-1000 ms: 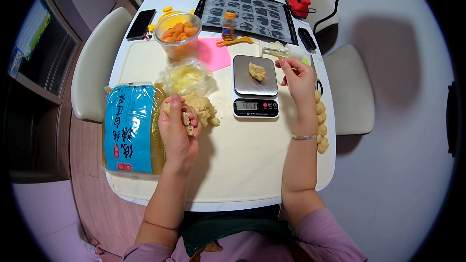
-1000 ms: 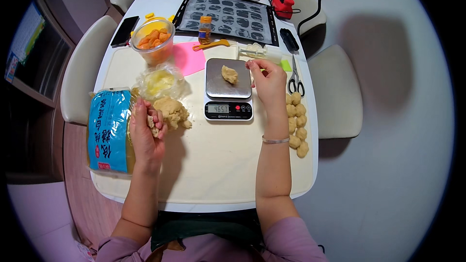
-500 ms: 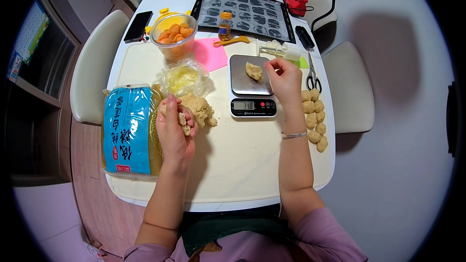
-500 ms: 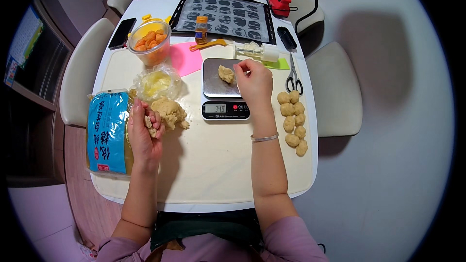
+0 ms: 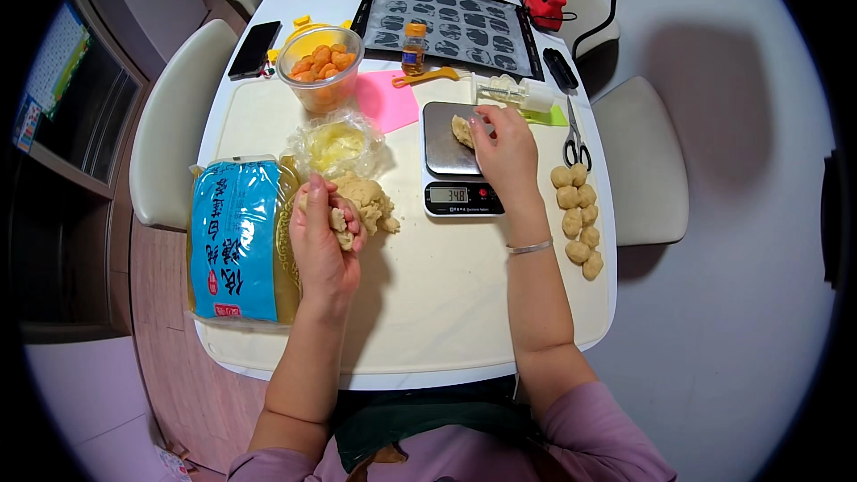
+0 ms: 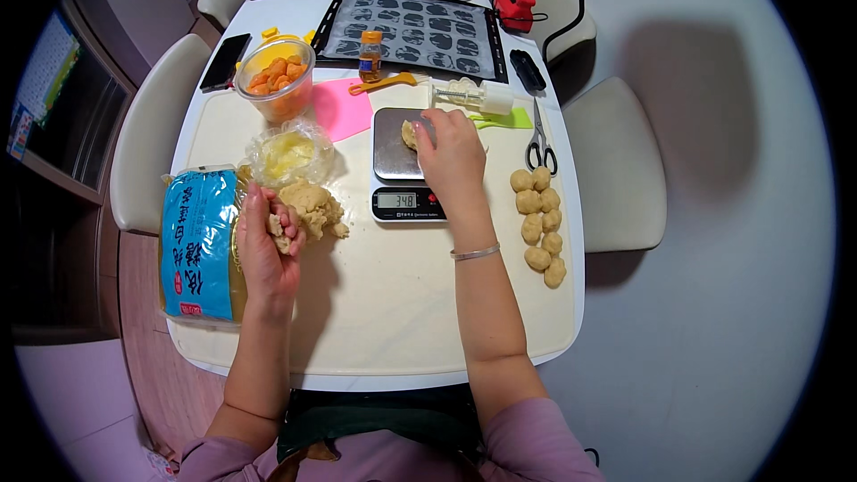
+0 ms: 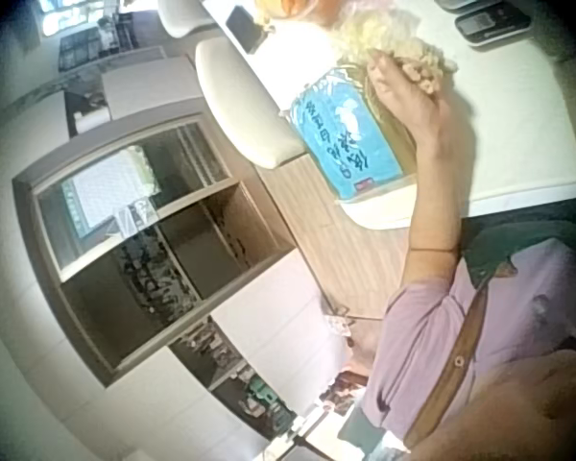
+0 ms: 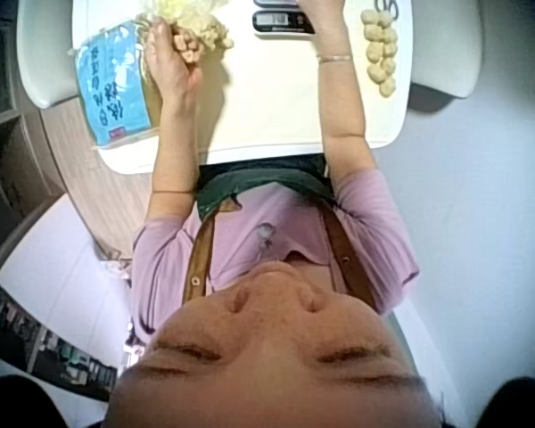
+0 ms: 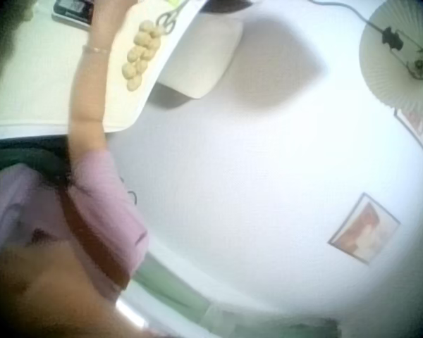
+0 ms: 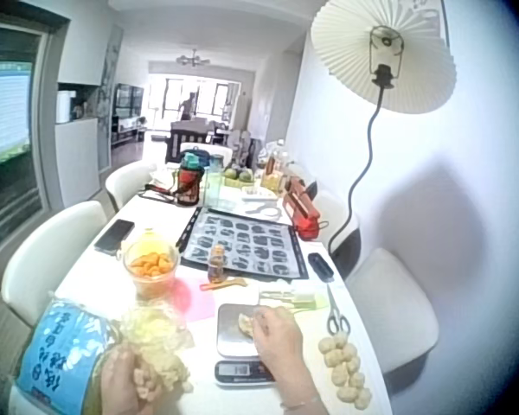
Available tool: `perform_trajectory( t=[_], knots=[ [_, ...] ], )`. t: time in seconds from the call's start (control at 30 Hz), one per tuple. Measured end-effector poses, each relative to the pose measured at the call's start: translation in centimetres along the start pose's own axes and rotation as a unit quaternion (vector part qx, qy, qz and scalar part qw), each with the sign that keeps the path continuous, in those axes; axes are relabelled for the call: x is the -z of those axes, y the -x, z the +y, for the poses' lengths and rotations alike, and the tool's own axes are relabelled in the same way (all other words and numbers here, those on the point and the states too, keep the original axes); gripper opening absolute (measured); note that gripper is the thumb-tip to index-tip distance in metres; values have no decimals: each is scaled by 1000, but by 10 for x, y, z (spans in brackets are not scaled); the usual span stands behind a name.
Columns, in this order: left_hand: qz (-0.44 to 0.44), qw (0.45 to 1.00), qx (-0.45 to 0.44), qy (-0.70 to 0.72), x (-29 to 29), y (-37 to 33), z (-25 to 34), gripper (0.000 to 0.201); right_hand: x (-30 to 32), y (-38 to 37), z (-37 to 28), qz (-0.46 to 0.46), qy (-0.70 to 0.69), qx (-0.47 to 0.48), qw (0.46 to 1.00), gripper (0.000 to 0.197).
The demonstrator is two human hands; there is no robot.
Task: The person prepares small dough portions by pulling pieces from a larger mass, rolling them into balls, and weighing them on a digital scale before placing them on the table.
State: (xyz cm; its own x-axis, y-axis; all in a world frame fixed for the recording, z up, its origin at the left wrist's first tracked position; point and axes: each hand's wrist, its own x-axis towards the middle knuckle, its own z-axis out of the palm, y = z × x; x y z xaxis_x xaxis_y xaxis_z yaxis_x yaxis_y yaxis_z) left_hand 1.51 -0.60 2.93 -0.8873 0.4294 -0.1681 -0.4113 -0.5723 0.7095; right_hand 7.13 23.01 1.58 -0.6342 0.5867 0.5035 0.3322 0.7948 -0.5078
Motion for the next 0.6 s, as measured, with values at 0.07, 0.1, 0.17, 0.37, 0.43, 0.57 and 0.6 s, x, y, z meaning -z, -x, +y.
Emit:
perform_trajectory(
  t=[0.07,0.1,0.17,0.37,0.43,0.57,0.6],
  knots=[
    [4,1000,7,11,0,-1,0,25,-1,2,-3,-4,10,6,1000,15],
    [8,1000,8,17,0,-2,1,26,1,1,-9,0,-8,16,1000,14],
    [23,999,16,23,-5,1,4,28,12,0,-24,10,-45,35,998,13],
    [15,1000,7,3,-4,2,3,37,44,17,-102,-254,-327,151,898,15],
    [5,999,-18,-41,-6,3,0,39,39,26,-109,-255,-341,165,890,17],
    [-22,990,-73,-116,-8,6,-3,39,27,36,-112,-273,-350,132,887,15],
    [-24,988,-82,-129,-7,7,-3,38,27,37,-113,-272,-341,138,889,14]
  ],
)
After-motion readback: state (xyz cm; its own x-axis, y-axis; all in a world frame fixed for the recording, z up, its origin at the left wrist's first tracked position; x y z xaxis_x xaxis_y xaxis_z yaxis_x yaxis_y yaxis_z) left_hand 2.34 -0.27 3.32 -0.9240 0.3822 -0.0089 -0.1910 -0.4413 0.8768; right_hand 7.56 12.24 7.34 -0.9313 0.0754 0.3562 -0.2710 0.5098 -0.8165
